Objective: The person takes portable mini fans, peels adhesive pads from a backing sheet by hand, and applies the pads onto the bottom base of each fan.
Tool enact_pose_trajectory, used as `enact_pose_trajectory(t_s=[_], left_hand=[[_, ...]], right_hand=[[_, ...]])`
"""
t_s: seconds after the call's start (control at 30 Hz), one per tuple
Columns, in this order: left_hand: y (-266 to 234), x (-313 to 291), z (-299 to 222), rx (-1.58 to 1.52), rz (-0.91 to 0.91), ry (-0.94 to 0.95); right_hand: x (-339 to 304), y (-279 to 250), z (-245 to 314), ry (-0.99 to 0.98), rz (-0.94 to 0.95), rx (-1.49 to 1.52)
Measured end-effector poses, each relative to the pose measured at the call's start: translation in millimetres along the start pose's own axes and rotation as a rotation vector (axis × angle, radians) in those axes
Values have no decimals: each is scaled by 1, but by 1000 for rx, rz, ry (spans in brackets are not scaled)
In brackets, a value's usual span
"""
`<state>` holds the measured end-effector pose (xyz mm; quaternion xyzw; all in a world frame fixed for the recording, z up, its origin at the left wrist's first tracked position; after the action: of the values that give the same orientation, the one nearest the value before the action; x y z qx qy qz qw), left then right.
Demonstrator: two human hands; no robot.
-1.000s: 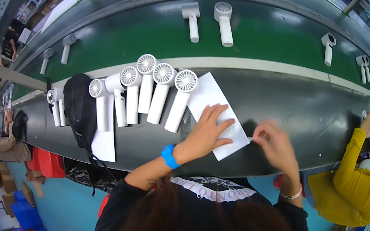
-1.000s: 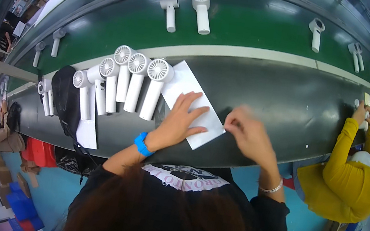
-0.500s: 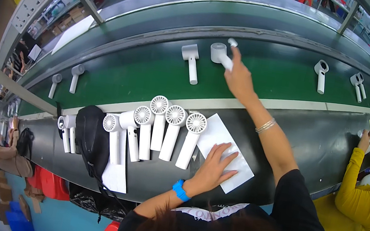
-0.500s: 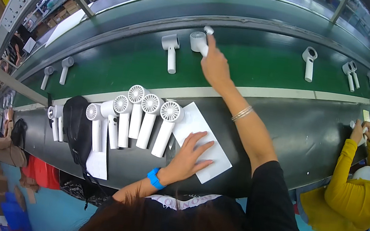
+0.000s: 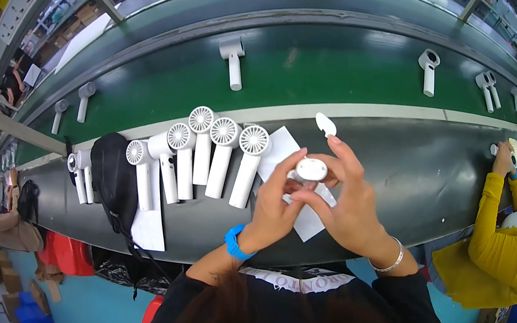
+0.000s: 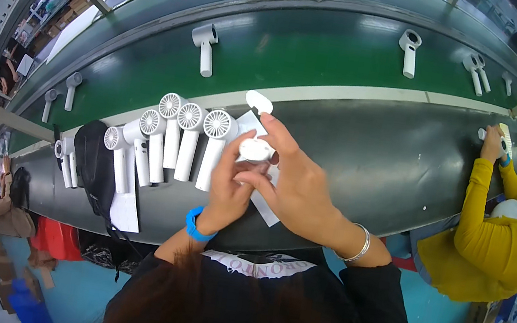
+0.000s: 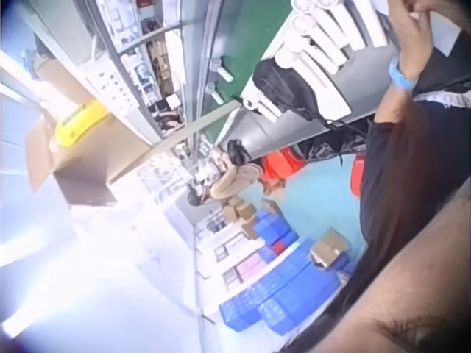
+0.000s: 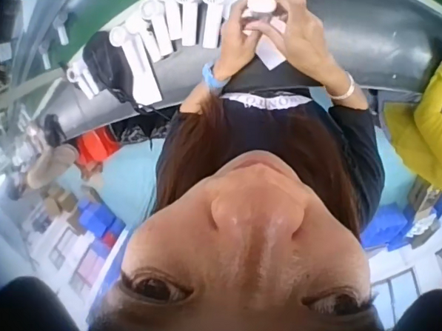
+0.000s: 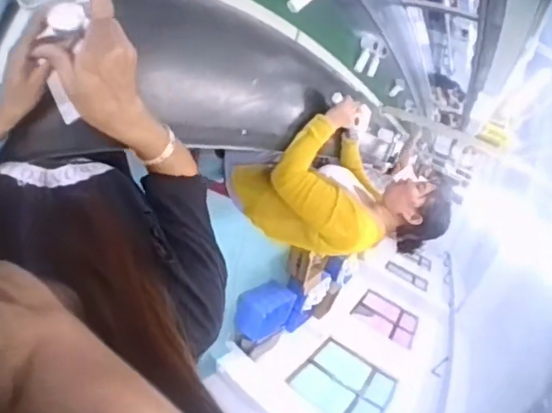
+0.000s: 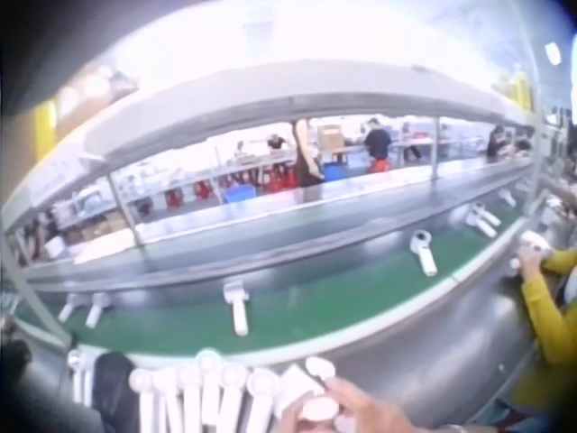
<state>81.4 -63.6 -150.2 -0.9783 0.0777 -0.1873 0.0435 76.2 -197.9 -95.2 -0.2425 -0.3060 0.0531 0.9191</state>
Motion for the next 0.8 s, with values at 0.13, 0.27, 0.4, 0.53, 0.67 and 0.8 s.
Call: enact_pose_trajectory(t_s=[0.13, 0.27, 0.4, 0.53, 0.67, 0.8], left_hand=[[-17, -7, 3, -91, 31, -57], [-24, -13, 9, -57, 105, 36], [-25, -20, 7, -112, 111, 37], [-21, -23, -4, -56, 27, 17], [-19, -26, -15, -6, 59, 37], [-19, -29, -19, -35, 100, -6]], right_hand=[[-5, -22, 8, 66, -120, -168], [-27, -24, -6, 194, -241, 209], [-36, -20, 0, 331, -148, 375], [-37, -11, 8, 361, -53, 482], [-40, -4, 11, 321, 1, 464], [-40, -2, 13, 265, -9, 458]])
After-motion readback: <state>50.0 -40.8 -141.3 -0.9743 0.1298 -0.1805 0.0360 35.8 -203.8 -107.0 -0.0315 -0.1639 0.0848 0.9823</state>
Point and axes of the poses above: each hand's wrist, its own x-axis towards the middle knuckle, its own y-axis out of the palm, z = x × y, the point moved 1 cm from there along x, towards the middle knuckle, and after that the axes turned 1 degree about z, right-handed, at the moved point
